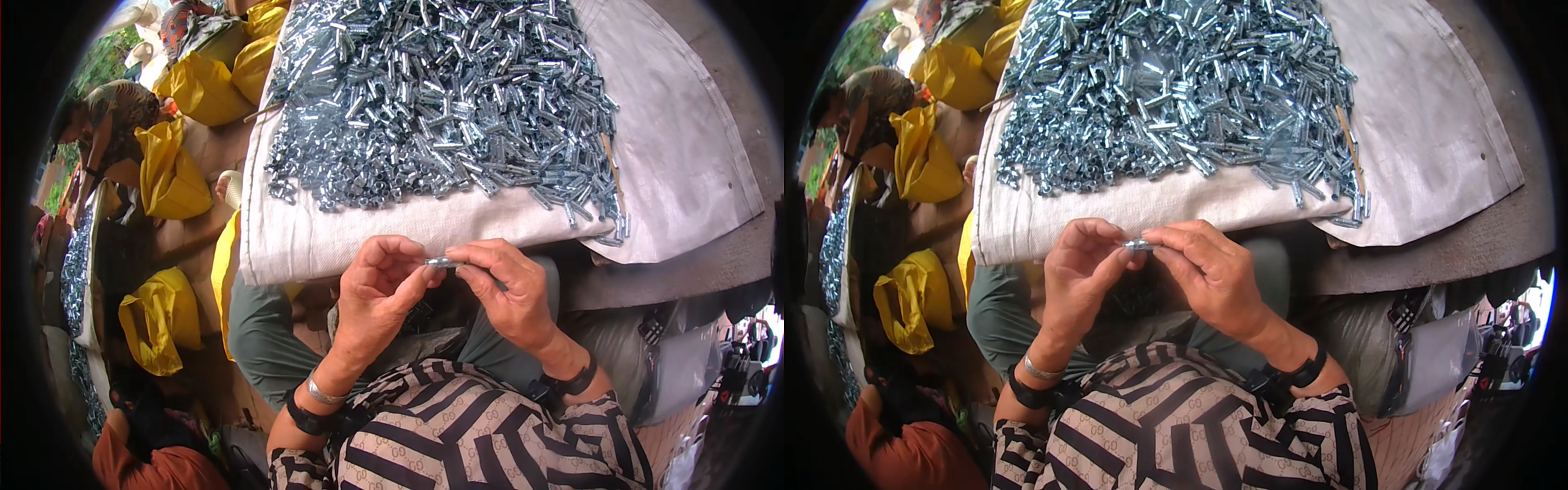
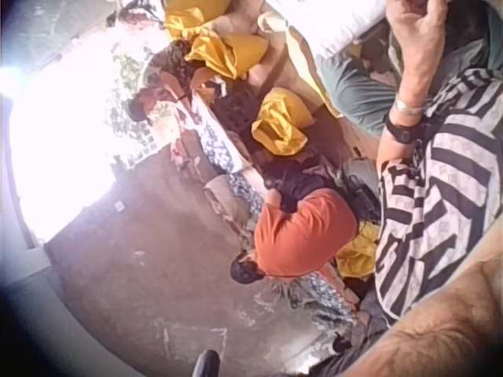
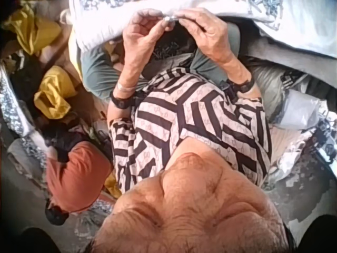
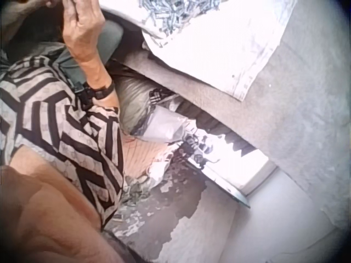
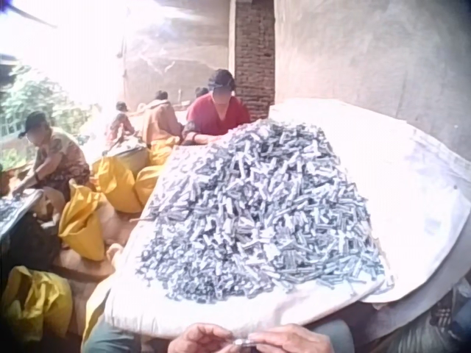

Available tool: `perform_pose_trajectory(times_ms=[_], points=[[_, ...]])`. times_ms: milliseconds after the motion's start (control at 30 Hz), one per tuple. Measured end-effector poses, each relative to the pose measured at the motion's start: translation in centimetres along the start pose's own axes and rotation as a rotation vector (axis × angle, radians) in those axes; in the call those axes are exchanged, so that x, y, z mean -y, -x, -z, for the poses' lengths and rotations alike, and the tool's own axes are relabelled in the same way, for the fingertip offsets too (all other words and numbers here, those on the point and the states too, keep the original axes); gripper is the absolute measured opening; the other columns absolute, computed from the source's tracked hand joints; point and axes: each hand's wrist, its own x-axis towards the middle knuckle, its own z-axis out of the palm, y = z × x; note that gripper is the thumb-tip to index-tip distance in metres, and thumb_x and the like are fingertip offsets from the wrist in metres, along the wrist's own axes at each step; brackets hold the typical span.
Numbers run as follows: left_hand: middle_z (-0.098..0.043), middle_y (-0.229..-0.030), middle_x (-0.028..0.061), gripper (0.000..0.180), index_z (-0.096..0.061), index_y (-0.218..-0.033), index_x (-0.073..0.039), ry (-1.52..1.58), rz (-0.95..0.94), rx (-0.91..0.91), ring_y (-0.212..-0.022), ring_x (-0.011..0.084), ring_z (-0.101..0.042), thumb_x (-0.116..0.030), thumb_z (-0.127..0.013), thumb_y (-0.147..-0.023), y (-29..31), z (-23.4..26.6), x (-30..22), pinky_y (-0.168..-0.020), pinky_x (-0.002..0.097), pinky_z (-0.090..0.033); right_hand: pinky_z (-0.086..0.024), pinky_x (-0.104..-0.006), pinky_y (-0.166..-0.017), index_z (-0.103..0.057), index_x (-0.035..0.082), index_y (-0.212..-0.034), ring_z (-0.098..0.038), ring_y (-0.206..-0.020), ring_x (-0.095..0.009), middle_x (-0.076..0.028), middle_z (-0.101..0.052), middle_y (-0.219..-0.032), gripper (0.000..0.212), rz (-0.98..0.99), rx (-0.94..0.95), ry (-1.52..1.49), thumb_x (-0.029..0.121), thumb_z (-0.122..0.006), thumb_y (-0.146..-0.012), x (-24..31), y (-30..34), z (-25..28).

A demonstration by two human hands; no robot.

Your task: Inspect and sort small metal hardware components from a large pile into a storage bag.

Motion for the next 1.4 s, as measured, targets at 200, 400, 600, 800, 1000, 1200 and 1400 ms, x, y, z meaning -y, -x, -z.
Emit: perform_pose_trajectory(times_ms=[200, 400, 600, 800, 1000, 1200, 1400], points=[[-0.066, -0.099, 0.0070, 0.023, -0.054, -0.111, 0.002, -0.107, -0.025, 0.008, -0.093, 0.0126, -0.067, 0.003, -0.066, -0.090, 0.1, 0.1, -0.1, -0.083, 0.0241, -0.055, -0.056, -0.0322, -0.074, -0.069, 0.004, -0.112, -0.069, -0.089, -0.026, -0.013, -0.068, -0.103, 0.031, 0.077, 0.041, 0.075, -0.007, -0.067, -0.083, -0.2, 0.2, 0.3], [-0.067, -0.097, 0.0064, 0.022, -0.056, -0.109, 0.001, -0.154, 0.018, 0.047, -0.091, 0.0125, -0.068, 0.003, -0.067, -0.090, -0.2, 0.6, -0.7, -0.081, 0.0236, -0.055, -0.055, -0.0307, -0.075, -0.070, 0.004, -0.112, -0.068, -0.087, -0.025, -0.013, -0.068, -0.103, 0.031, 0.099, 0.045, 0.047, -0.007, -0.067, -0.083, -0.5, 0.1, 0.8], [-0.069, -0.088, 0.0077, 0.030, -0.056, -0.111, 0.002, 0.095, 0.297, 0.462, -0.079, 0.0149, -0.070, 0.003, -0.072, -0.085, -2.0, 2.6, -1.0, -0.071, 0.0241, -0.057, -0.054, -0.0248, -0.072, -0.073, 0.001, -0.108, -0.068, -0.084, -0.016, -0.010, -0.069, -0.099, 0.019, -0.233, 0.295, -0.429, 0.001, -0.067, -0.090, -0.8, 0.3, 2.1], [-0.070, -0.082, 0.0086, 0.038, -0.055, -0.114, 0.000, 0.133, 0.433, 0.561, -0.063, 0.0144, -0.069, 0.005, -0.074, -0.082, -2.4, 2.8, -1.3, -0.056, 0.0226, -0.056, -0.053, -0.0253, -0.073, -0.072, 0.002, -0.110, -0.068, -0.084, -0.015, -0.009, -0.068, -0.098, 0.021, -0.424, 0.452, -0.681, 0.001, -0.066, -0.090, -0.8, 0.5, 2.1], [-0.066, -0.083, 0.0064, 0.021, -0.068, -0.101, -0.005, -0.996, -0.218, 0.082, -0.061, 0.0174, -0.064, -0.012, -0.075, -0.083, -5.7, 0.2, -1.8, -0.055, 0.0299, -0.050, -0.052, -0.0338, -0.075, -0.070, 0.002, -0.100, -0.065, -0.087, -0.026, -0.010, -0.065, -0.095, 0.020, 0.079, -0.038, 0.345, 0.007, -0.073, -0.081, -5.1, -2.4, 2.3], [-0.066, -0.088, 0.0058, 0.014, -0.070, -0.094, -0.011, -1.383, -0.524, -0.095, -0.065, 0.0239, -0.062, -0.015, -0.075, -0.082, -8.1, -1.1, 1.1, -0.062, 0.0347, -0.049, -0.050, -0.0400, -0.072, -0.065, 0.004, -0.099, -0.061, -0.085, -0.028, -0.009, -0.058, -0.091, 0.023, 0.082, -0.116, 0.702, 0.005, -0.073, -0.078, -7.5, -4.0, 1.7], [-0.064, -0.084, 0.0062, 0.012, -0.066, -0.090, -0.010, -1.422, -0.597, -0.077, -0.077, 0.0257, -0.061, -0.014, -0.073, -0.082, -8.0, -1.6, 1.0, -0.067, 0.0374, -0.048, -0.049, -0.0409, -0.076, -0.064, 0.004, -0.103, -0.060, -0.088, -0.029, -0.011, -0.058, -0.090, 0.026, 0.176, -0.172, 0.750, 0.002, -0.071, -0.078, -6.5, -3.7, 2.7]])
